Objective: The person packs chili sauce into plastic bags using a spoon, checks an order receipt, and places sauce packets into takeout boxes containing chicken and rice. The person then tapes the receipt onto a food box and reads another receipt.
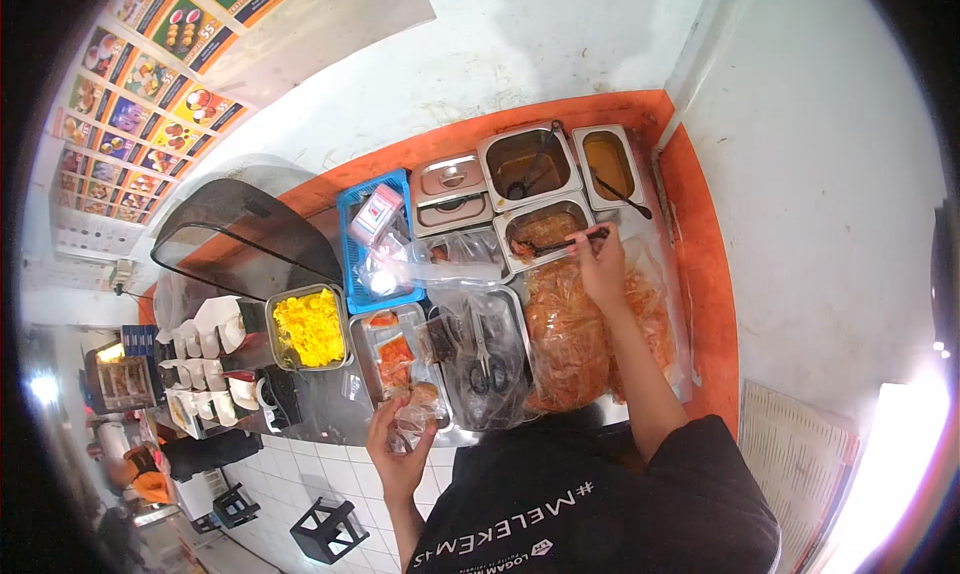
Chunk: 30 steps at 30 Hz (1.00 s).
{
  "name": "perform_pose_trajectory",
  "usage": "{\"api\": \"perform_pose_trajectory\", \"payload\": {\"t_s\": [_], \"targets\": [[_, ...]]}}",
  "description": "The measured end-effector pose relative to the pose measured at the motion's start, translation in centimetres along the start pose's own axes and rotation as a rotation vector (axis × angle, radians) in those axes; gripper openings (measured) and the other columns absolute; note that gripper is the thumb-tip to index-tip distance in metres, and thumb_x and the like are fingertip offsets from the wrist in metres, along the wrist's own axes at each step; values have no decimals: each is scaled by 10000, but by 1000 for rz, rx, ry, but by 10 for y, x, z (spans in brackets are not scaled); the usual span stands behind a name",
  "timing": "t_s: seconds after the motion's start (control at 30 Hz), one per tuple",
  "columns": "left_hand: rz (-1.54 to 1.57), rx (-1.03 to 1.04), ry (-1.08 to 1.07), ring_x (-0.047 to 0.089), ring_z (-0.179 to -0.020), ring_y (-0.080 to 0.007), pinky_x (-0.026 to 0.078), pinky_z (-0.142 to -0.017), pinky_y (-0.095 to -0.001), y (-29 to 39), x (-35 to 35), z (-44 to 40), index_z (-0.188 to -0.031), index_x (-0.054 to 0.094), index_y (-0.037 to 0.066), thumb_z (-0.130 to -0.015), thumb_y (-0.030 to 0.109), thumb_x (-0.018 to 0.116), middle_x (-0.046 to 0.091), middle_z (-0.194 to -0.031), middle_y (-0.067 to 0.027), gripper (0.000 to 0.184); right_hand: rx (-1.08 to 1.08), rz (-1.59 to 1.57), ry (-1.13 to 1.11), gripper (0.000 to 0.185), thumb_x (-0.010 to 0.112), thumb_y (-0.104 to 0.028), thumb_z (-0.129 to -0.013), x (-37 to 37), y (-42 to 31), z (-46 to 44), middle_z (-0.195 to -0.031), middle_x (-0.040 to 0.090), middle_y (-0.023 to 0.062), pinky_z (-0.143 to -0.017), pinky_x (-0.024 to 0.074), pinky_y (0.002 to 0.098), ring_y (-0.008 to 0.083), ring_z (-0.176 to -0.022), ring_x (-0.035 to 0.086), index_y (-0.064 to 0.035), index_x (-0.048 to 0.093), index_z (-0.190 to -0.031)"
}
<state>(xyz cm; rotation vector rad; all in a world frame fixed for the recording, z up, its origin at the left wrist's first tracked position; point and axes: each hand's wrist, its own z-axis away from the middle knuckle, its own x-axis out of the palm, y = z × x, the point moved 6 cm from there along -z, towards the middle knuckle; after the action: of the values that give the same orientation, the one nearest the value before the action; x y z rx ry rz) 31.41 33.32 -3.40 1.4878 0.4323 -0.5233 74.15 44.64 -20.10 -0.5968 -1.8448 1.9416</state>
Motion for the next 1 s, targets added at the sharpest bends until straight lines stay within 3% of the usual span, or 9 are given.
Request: {"api": "perform_pose_trajectory", "payload": {"t_s": [0.4,0.5,0.7,0.9,1.0], "targets": [[41,49,-34,686,-1130,-281,531,-992,-378,6,12,-11,-1294,668,9,-748,19,896,712,-1218,-147,591,34,-143,86,151,576,-94,-1083,11,15,18,-1012,750,174,-739,601,290,172,-785,733,-29,444,-1119],[39,73,-69,685,-1144,-266,535,-999,-372,9,16,-17,-1311,664,5,-749,9,893,708,-1222,-150,607,85,-157,207,145,574,-79,-1077,-2,22,18,-1002,740,167,-732,607,302,187,-792,736,-11,456,-1124],[86,190,-73,675,-1155,-238,527,-1005,-368,11,29,-41,-1342,640,-1,-805,-18,864,689,-1271,-152,582,168,-319,276,109,553,-43,-1079,-8,42,21,-1006,736,182,-745,613,300,198,-793,736,-16,459,-1127],[48,234,-92,683,-1152,-270,530,-1014,-377,31,37,-58,-1327,644,1,-770,0,896,709,-1228,-163,611,84,-255,143,111,544,-45,-1084,-3,35,22,-997,731,191,-748,624,319,211,-773,737,-5,448,-1122],[-3,254,-108,684,-1145,-261,535,-996,-368,36,42,-64,-1312,653,3,-768,16,903,711,-1224,-153,599,86,-325,212,140,561,-73,-1084,-8,34,15,-1046,721,206,-707,632,331,226,-764,739,-27,434,-1124]]}}
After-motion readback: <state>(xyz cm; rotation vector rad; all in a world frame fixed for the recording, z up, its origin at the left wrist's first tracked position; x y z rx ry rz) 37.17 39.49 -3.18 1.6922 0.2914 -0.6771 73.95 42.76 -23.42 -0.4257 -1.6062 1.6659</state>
